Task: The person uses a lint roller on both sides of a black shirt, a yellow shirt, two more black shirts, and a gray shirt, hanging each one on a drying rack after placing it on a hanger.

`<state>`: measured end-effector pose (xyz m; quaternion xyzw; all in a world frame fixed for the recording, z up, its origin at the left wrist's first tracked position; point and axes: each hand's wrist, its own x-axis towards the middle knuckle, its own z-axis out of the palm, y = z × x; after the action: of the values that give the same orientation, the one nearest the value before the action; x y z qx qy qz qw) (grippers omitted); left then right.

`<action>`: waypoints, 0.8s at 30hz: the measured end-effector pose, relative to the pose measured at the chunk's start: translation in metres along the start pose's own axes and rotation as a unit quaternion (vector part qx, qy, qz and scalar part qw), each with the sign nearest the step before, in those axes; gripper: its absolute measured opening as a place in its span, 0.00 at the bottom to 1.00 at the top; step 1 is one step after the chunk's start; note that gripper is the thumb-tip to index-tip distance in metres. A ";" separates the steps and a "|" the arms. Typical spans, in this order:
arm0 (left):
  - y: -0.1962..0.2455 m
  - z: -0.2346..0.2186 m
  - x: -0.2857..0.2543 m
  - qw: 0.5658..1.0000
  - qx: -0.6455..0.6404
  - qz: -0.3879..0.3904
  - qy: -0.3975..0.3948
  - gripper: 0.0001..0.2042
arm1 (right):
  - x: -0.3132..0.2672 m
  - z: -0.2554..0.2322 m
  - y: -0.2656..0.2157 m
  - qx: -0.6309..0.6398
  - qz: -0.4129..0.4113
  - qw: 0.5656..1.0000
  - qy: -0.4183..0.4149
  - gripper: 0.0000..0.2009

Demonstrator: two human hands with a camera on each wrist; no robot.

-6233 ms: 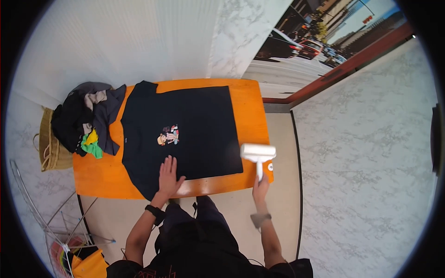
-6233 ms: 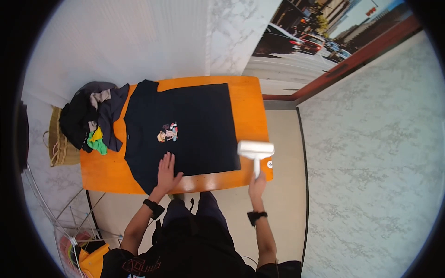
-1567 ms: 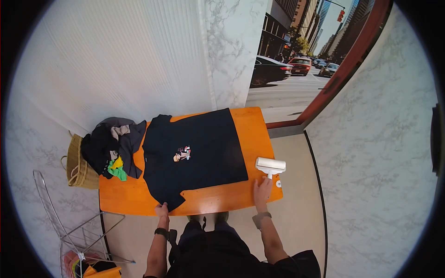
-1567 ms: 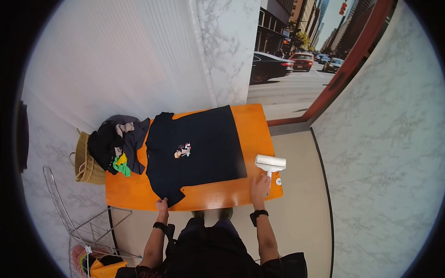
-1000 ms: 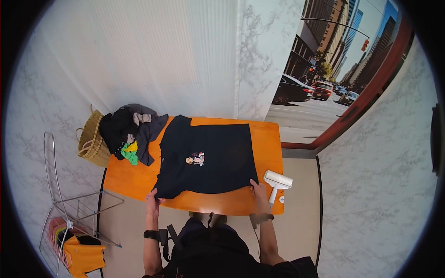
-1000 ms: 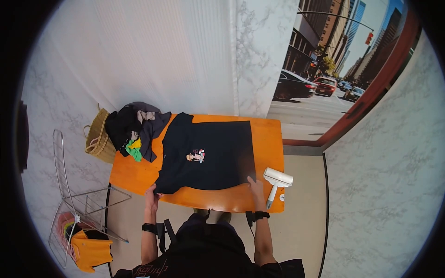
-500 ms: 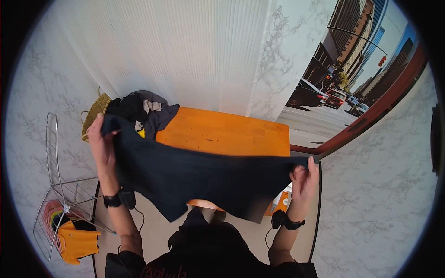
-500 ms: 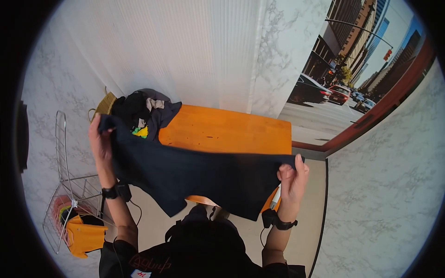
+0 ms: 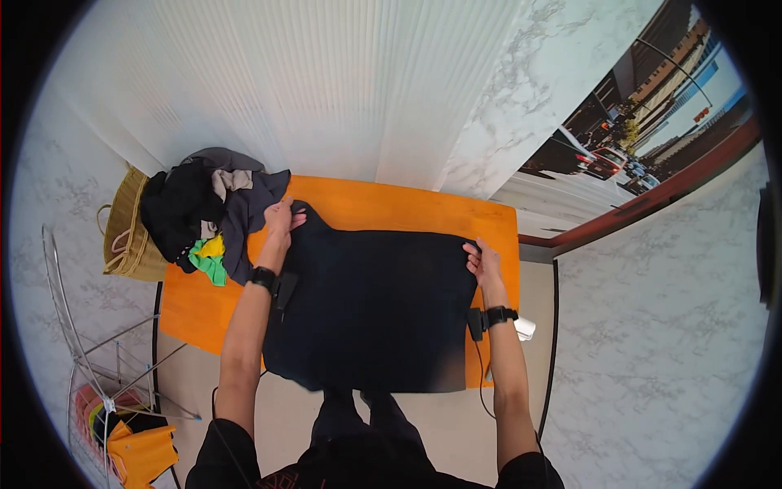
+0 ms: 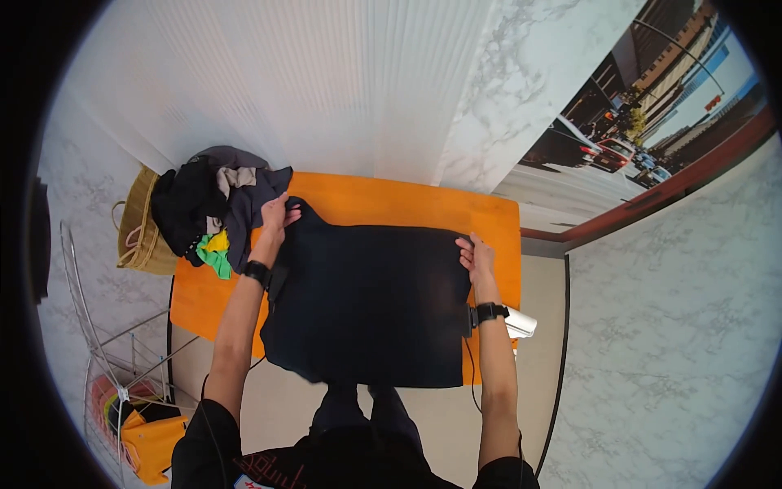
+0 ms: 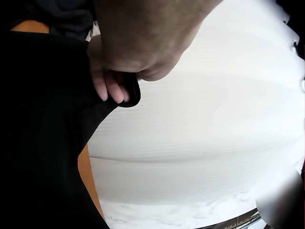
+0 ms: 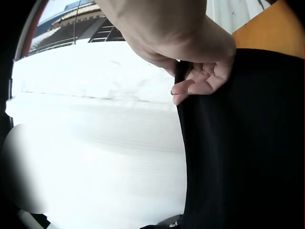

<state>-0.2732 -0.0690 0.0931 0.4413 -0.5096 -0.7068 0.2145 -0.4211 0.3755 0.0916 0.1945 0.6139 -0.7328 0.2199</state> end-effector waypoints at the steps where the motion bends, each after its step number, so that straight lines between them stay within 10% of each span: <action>1: -0.013 0.004 0.012 0.999 -0.005 -0.040 -0.011 0.13 | 0.019 -0.004 0.014 0.012 0.026 0.999 -0.015 0.12; 3: -0.041 0.012 0.015 0.996 -0.019 -0.051 -0.068 0.15 | 0.038 -0.004 0.045 0.025 0.057 0.998 -0.027 0.13; 5: -0.070 0.004 0.011 0.990 -0.036 -0.063 -0.125 0.19 | 0.029 -0.001 0.092 -0.266 -0.169 0.947 0.068 0.18; 7: -0.107 -0.017 -0.010 0.912 0.323 0.237 -0.093 0.26 | -0.034 0.016 0.113 -0.535 -0.354 0.761 0.094 0.25; 9: -0.116 -0.036 -0.060 0.800 0.473 0.358 -0.090 0.30 | -0.060 0.010 0.142 -0.621 -0.391 0.678 0.048 0.31; 17: -0.159 -0.055 -0.069 0.695 0.620 0.332 -0.149 0.35 | -0.072 -0.007 0.169 -0.664 -0.344 0.662 0.058 0.34; 20: -0.158 -0.060 -0.073 0.698 0.614 0.338 -0.147 0.36 | -0.092 -0.031 0.152 -0.616 -0.322 0.705 0.141 0.34; 24: -0.150 -0.074 -0.078 0.691 0.628 0.338 -0.120 0.37 | -0.112 -0.123 0.163 -0.586 -0.324 0.652 0.355 0.32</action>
<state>-0.1483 0.0090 -0.0183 0.1824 -0.9707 -0.1488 0.0486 -0.2353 0.4815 0.0003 0.0586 0.9710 -0.1202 -0.1982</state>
